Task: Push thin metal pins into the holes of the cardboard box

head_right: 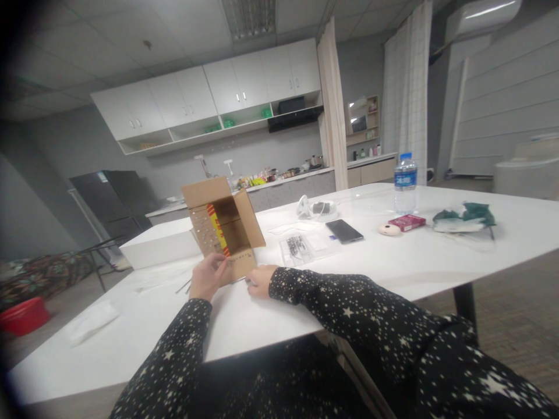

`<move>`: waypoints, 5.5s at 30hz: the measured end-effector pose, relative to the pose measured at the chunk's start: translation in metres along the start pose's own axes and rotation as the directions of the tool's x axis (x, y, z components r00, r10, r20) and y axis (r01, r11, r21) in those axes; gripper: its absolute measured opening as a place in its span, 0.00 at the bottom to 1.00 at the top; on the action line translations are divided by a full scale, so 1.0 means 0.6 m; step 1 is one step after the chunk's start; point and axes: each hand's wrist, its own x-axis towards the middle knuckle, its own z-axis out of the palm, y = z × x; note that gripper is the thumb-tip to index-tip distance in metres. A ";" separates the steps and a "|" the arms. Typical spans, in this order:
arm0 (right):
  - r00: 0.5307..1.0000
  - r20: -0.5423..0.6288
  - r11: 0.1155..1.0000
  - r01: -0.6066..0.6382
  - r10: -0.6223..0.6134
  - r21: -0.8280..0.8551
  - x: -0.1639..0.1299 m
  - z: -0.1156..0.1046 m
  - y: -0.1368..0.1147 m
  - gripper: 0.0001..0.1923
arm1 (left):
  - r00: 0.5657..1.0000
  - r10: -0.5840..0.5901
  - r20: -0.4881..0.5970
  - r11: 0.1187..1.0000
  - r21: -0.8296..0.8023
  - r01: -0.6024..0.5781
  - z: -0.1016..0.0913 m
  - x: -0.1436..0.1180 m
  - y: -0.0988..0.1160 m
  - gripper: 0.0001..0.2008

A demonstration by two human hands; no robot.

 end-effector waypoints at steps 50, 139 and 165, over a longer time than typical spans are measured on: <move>1.000 0.003 1.000 -0.004 0.004 0.017 0.001 0.001 0.001 0.19 | 0.973 0.029 0.229 0.993 0.108 -0.055 0.002 -0.004 0.004 0.16; 0.999 0.007 0.999 0.031 -0.031 -0.018 -0.003 -0.008 -0.005 0.20 | 0.827 0.150 0.542 0.988 -0.050 -0.146 0.012 -0.014 0.019 0.07; 1.000 0.006 1.000 -0.008 0.008 0.005 0.002 0.001 0.001 0.20 | 0.954 0.178 0.242 0.984 -0.023 -0.178 0.018 -0.004 0.005 0.08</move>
